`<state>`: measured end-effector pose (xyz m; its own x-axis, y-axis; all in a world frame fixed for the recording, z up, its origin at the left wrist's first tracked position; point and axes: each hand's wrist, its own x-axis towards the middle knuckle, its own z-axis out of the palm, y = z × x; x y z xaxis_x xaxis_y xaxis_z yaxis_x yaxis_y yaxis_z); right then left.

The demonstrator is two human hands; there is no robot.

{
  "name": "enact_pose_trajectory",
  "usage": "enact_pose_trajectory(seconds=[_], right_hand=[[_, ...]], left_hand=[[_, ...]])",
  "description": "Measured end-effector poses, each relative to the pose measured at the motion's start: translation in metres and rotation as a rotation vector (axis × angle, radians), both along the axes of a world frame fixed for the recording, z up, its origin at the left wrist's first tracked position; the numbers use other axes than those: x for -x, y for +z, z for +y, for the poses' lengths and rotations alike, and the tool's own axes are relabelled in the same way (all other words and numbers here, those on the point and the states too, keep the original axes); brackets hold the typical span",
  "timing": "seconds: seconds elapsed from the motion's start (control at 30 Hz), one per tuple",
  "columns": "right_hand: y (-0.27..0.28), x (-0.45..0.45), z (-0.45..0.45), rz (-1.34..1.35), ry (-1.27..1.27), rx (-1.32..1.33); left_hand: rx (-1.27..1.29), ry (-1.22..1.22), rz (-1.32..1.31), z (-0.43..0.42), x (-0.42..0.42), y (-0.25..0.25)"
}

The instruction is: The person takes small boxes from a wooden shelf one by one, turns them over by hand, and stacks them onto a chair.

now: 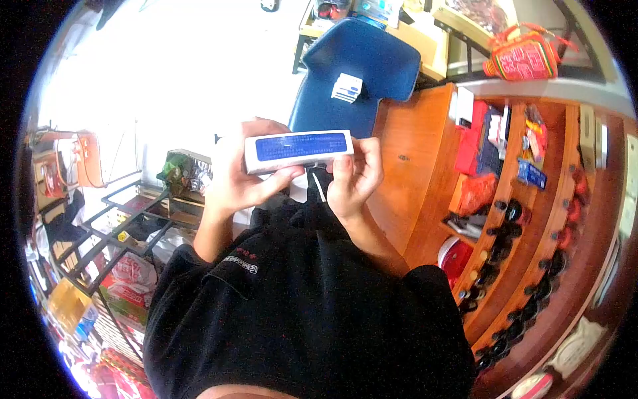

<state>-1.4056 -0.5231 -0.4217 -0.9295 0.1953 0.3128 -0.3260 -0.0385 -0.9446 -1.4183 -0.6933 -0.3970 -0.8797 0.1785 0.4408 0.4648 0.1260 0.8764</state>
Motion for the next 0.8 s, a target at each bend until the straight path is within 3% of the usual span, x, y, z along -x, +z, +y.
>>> enact_pose_trajectory(seconds=[0.03,0.1,0.13,0.17,0.23,0.37,0.4,0.53,0.6,0.7,0.77,0.8], right_hand=[[0.005,-0.012,-0.005,0.04,-0.031,0.01],[0.014,-0.032,-0.013,0.079,-0.07,0.026],[0.019,-0.043,-0.016,0.12,-0.089,0.044],[0.024,-0.053,-0.015,0.115,-0.119,0.04],[0.031,-0.066,-0.004,0.119,-0.163,-0.172],[0.033,-0.093,0.01,0.126,-0.2,-0.062],[0.034,-0.101,0.015,0.165,-0.235,-0.074],[0.055,-0.14,0.041,0.255,-0.487,-0.082],[0.065,-0.169,0.07,0.375,-0.611,-0.238],[0.058,-0.243,0.118,0.555,-0.589,-0.411],[0.036,-0.298,0.128,0.73,-0.656,-0.159],[0.039,-0.342,0.152,0.674,-0.6,-0.393]], left_hand=[[-0.004,-0.02,-0.001,-0.001,-0.007,-0.002],[-0.259,-0.097,0.017,0.002,-0.019,-0.009],[-0.514,-0.082,-0.171,0.014,-0.031,0.006],[-0.514,-0.11,-0.184,0.012,-0.039,0.007],[-0.271,-0.102,-0.25,0.008,-0.05,0.007],[-0.399,-0.172,-0.391,0.026,-0.066,0.023],[-0.293,-0.202,-0.287,0.031,-0.068,0.02],[-0.284,-0.387,-0.235,0.071,-0.09,0.038],[-0.335,-0.604,-0.168,0.103,-0.106,0.047],[-0.47,-0.992,-0.049,0.168,-0.143,0.059],[-0.411,-1.202,0.017,0.217,-0.182,0.067],[-0.278,-1.27,0.018,0.237,-0.205,0.072]])
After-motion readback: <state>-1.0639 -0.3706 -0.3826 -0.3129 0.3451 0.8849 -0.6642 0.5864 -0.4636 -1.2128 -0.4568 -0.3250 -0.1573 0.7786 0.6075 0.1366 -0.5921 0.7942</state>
